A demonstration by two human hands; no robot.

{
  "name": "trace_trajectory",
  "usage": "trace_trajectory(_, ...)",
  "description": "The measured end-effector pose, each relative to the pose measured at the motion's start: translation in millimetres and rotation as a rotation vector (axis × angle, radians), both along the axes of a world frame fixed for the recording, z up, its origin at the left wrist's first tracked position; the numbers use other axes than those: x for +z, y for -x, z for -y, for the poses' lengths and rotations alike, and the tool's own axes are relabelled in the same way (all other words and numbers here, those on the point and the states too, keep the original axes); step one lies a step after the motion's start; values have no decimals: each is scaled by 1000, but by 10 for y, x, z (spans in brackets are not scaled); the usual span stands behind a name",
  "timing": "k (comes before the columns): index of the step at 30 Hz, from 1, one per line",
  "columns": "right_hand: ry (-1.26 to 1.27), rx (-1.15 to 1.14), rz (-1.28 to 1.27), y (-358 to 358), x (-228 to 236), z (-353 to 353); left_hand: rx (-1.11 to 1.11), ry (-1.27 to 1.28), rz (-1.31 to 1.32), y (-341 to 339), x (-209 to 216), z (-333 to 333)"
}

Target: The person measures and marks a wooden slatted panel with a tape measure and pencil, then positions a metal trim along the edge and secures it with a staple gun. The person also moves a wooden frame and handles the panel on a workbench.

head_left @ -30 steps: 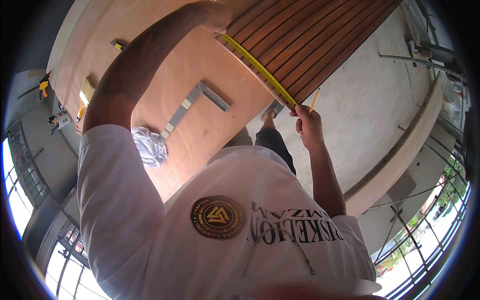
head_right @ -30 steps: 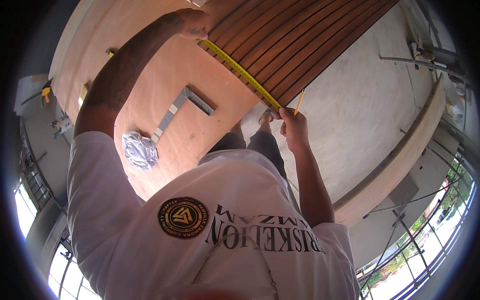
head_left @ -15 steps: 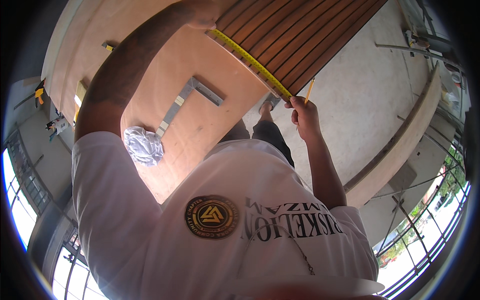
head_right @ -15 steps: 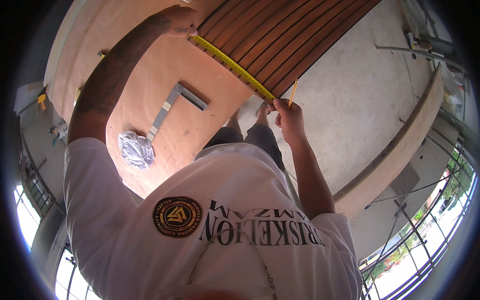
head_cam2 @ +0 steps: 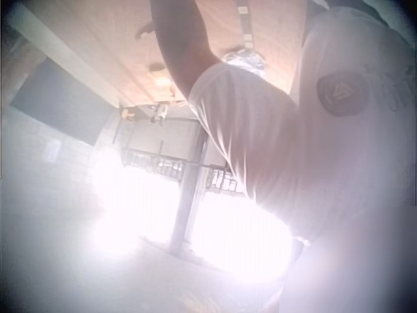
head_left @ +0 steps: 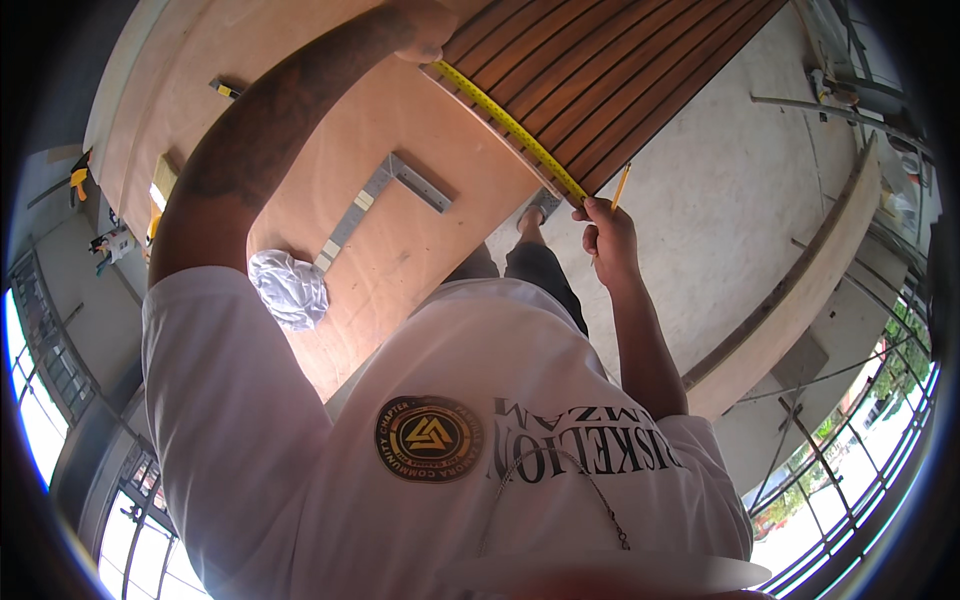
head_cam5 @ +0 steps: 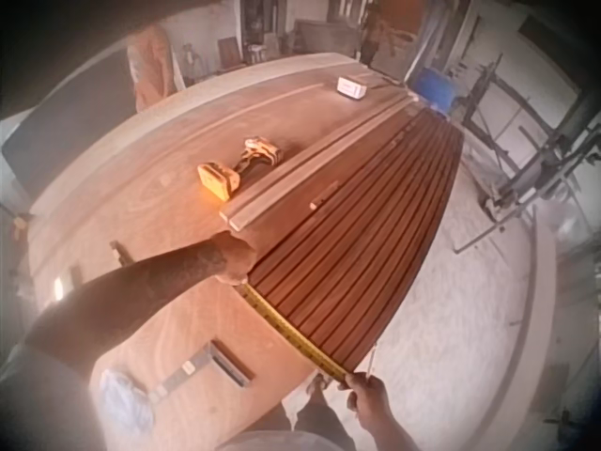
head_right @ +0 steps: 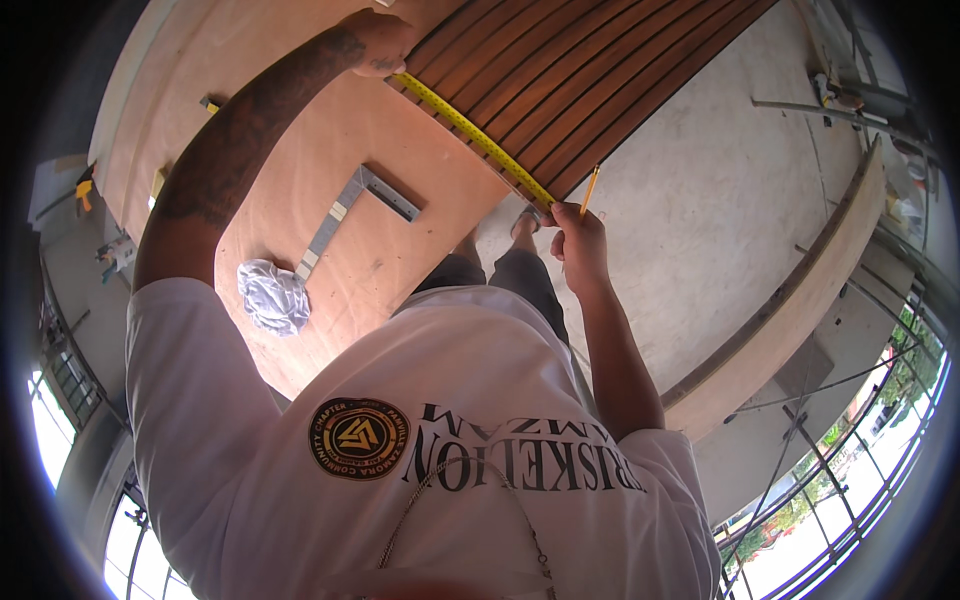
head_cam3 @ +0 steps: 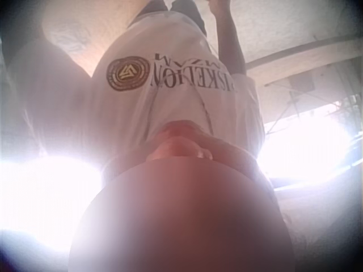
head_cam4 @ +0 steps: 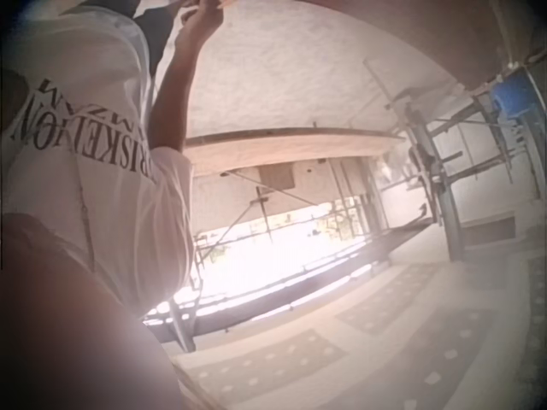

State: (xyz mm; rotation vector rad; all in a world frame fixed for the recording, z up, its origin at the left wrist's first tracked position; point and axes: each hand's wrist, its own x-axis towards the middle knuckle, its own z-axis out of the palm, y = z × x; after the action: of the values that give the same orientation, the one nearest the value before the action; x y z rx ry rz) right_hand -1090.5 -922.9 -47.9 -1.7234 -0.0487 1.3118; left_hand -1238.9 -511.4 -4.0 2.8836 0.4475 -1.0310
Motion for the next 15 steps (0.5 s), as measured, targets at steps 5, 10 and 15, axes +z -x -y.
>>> trace_trajectory(5, 88, 1, 180, -76, 87, 64, 27, 13, -1, 8, 25, 26)
trace_trajectory(10, -251, -116, 828, -158, 306, -154, 50, -21, -11, 19, -42, 13)
trace_trajectory(15, -545, 183, 539, 69, 371, -1140, 63, -14, 63, 46, -126, -2)
